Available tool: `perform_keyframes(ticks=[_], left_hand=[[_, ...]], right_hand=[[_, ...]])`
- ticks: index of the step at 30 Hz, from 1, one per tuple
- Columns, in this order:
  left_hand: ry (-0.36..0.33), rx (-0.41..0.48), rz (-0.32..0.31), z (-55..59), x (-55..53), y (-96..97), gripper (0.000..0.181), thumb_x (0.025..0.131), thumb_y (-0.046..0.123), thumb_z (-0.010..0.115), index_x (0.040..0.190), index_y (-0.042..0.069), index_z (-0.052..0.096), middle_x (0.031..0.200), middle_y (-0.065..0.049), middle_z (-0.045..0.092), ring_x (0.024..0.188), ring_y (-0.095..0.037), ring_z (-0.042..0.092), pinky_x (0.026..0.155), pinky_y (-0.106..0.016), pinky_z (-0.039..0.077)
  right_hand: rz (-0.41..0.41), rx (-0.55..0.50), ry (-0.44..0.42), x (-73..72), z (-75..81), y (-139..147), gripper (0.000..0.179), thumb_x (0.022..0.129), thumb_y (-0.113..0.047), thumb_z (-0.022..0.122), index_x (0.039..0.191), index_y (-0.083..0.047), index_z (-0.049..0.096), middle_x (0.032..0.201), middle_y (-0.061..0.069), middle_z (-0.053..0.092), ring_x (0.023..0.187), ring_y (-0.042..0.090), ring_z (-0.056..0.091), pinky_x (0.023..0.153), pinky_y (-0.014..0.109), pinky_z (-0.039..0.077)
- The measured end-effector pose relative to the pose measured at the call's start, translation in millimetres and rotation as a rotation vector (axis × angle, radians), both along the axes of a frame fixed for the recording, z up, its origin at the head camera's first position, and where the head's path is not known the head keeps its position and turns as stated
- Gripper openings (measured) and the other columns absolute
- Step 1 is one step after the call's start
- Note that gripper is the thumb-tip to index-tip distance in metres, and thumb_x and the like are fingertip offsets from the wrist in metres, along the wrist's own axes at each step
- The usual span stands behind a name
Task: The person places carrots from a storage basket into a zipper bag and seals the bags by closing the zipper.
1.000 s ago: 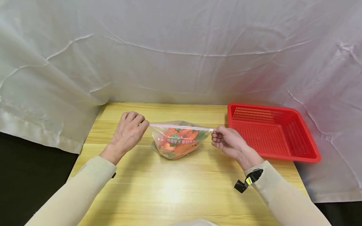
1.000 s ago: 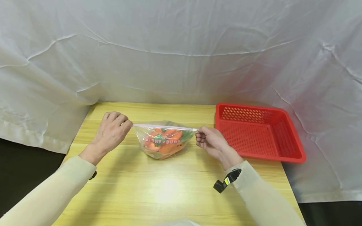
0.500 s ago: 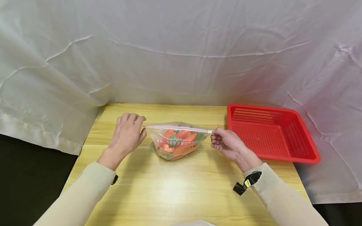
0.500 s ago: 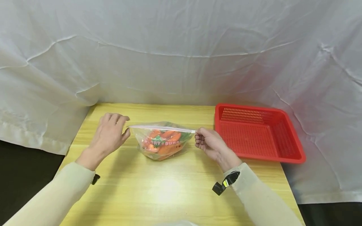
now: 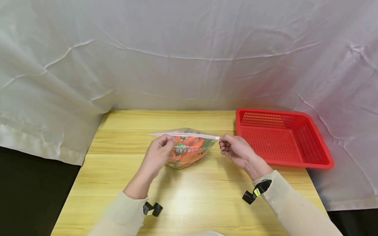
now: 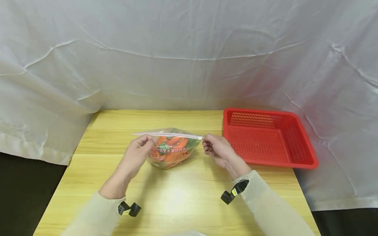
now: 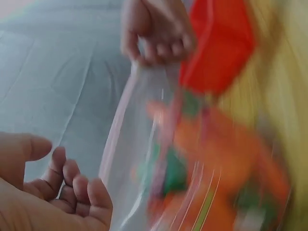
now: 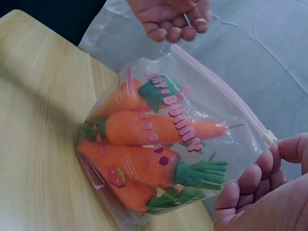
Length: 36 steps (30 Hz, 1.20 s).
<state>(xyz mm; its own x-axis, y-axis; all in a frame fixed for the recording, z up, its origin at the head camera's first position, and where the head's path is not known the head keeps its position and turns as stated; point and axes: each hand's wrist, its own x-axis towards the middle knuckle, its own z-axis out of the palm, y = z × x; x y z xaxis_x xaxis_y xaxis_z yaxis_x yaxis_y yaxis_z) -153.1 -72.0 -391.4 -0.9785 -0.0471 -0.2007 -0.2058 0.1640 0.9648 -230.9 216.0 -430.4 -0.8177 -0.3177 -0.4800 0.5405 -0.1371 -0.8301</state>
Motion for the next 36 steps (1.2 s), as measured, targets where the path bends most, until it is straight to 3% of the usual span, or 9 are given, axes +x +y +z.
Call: perform_keyframes(ticks=[4, 9, 13, 20, 27, 36], left_hand=[[-0.106, 0.301, -0.03, -11.5, -6.6, 33.2, 0.028, 0.106, 0.016, 0.053, 0.111, -0.007, 0.068, 0.093, -0.004, 0.065, 0.086, -0.018, 0.06, 0.076, -0.028, 0.055], [-0.225, 0.479, -0.116, -27.9, -17.0, 67.8, 0.034, 0.109, 0.026, 0.051, 0.118, -0.003, 0.068, 0.099, -0.004, 0.068, 0.088, -0.015, 0.063, 0.077, -0.025, 0.055], [-0.311, 0.576, -0.104, -34.9, -25.7, 86.1, 0.039, 0.108, 0.029, 0.054, 0.125, -0.003, 0.067, 0.104, -0.006, 0.07, 0.093, -0.016, 0.066, 0.086, -0.029, 0.059], [-0.368, 0.621, -0.063, -35.5, -36.9, 107.5, 0.038, 0.104, 0.028, 0.059, 0.123, -0.004, 0.067, 0.098, -0.005, 0.071, 0.085, -0.014, 0.067, 0.08, -0.029, 0.061], [-0.384, 0.618, -0.027, -36.5, -43.7, 113.0, 0.024, 0.102, 0.027, 0.063, 0.1, 0.005, 0.071, 0.091, -0.006, 0.069, 0.077, -0.014, 0.065, 0.074, -0.027, 0.061], [-0.381, 0.576, -0.052, -38.4, -48.3, 115.1, 0.02, 0.101, 0.022, 0.067, 0.094, 0.004, 0.072, 0.082, -0.002, 0.068, 0.068, -0.01, 0.063, 0.067, -0.023, 0.06]], right_hand=[[0.013, 0.016, 0.006, 0.9, -0.7, -0.2, 0.016, 0.103, -0.015, 0.055, 0.093, -0.008, 0.064, 0.086, 0.001, 0.057, 0.08, 0.014, 0.051, 0.075, 0.024, 0.049], [0.028, -0.002, -0.006, 2.4, -0.3, -0.5, 0.017, 0.104, -0.015, 0.054, 0.093, -0.007, 0.064, 0.084, 0.0, 0.057, 0.076, 0.014, 0.051, 0.069, 0.023, 0.05], [0.021, -0.01, -0.012, 3.2, 1.6, 0.0, 0.017, 0.104, -0.014, 0.055, 0.09, -0.008, 0.064, 0.083, 0.0, 0.057, 0.075, 0.012, 0.051, 0.066, 0.022, 0.049], [0.028, 0.01, -0.002, 3.4, 3.0, 1.9, 0.017, 0.102, -0.011, 0.054, 0.088, -0.008, 0.064, 0.081, -0.001, 0.058, 0.072, 0.011, 0.051, 0.064, 0.021, 0.048], [0.041, 0.05, 0.01, 4.1, 3.1, 1.1, 0.018, 0.1, -0.012, 0.055, 0.084, -0.011, 0.064, 0.079, -0.002, 0.056, 0.071, 0.011, 0.049, 0.064, 0.022, 0.045], [0.038, 0.047, 0.008, 4.0, 1.0, 3.3, 0.021, 0.099, -0.01, 0.055, 0.081, -0.011, 0.065, 0.077, -0.002, 0.057, 0.07, 0.011, 0.049, 0.064, 0.021, 0.046]])
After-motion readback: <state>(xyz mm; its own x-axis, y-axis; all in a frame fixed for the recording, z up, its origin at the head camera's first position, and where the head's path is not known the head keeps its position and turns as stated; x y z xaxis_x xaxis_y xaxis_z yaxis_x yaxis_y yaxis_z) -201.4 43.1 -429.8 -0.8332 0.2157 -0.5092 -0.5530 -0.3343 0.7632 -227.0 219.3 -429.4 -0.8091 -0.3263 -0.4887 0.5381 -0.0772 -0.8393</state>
